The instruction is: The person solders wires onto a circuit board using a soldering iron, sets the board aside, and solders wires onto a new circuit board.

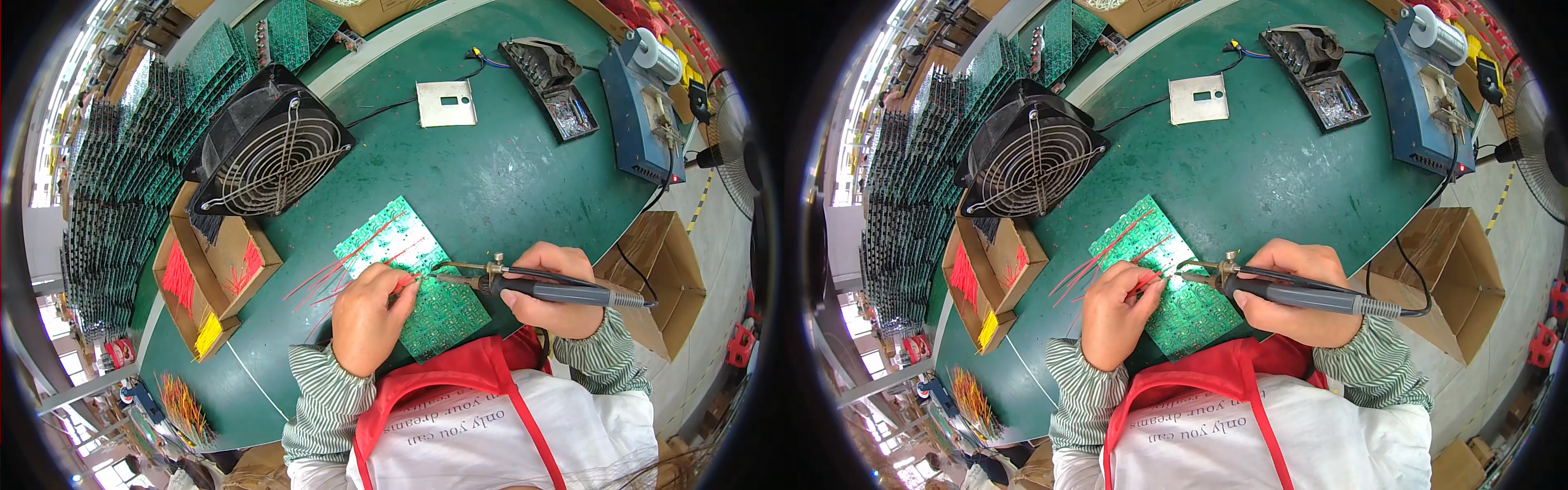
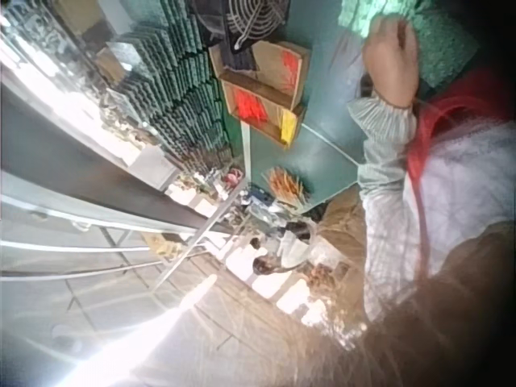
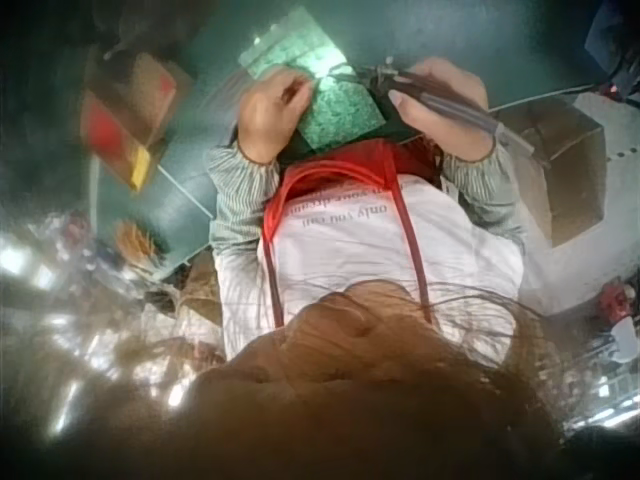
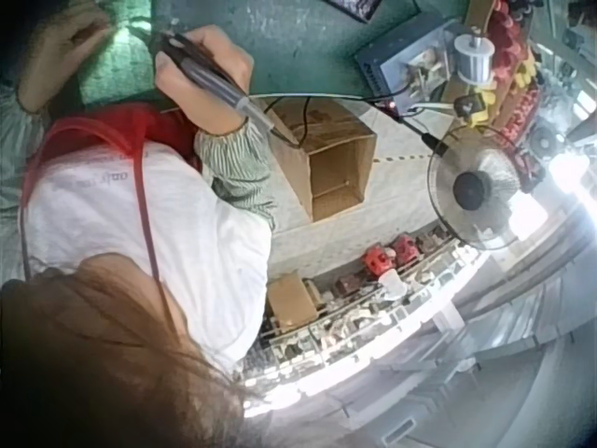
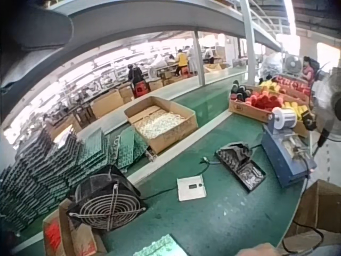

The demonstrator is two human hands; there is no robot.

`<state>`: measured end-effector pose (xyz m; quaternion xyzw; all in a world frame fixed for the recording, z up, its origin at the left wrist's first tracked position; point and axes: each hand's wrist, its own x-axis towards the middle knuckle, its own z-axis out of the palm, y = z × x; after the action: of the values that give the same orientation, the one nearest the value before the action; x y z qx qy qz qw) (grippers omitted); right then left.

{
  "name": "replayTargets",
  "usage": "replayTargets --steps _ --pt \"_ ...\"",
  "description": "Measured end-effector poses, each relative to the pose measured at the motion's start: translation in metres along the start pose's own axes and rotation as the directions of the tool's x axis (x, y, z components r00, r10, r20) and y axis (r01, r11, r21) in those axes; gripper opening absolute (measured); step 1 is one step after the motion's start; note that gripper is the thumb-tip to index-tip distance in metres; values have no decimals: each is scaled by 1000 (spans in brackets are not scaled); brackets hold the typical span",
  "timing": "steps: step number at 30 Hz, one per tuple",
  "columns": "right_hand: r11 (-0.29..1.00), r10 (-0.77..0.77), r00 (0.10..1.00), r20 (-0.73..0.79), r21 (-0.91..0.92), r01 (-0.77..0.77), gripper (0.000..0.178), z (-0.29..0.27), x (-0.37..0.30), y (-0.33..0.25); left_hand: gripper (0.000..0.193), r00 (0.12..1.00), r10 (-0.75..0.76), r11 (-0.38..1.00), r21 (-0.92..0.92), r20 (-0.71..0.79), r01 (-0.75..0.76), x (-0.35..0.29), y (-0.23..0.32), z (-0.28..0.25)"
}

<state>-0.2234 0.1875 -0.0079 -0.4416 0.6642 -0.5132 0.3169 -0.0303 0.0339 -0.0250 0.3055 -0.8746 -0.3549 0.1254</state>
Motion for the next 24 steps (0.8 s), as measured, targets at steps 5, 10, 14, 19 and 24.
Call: replayTargets --steps 5,10,14,19,24 --pt "1000 10 1000 -22 23 -9 16 -1 -1 -2 11 1000 -6 1000 3 0 6 0 -1 1" --pt "1000 1 999 -46 18 0 16 -3 -3 -1 9 1000 3 1000 14 -7 -3 -1 5 -7" --pt "1000 22 999 -47 12 -22 17 -7 -5 -2 8 970 -48 966 237 -240 106 -7 -11 -47" --pt "999 38 998 -41 6 -38 18 -10 -8 1 10 961 -23 965 246 -275 94 -5 0 -43" --pt "1000 29 996 -82 -5 -30 20 -18 -9 0 9 994 84 990 120 -64 -76 7 17 -2"
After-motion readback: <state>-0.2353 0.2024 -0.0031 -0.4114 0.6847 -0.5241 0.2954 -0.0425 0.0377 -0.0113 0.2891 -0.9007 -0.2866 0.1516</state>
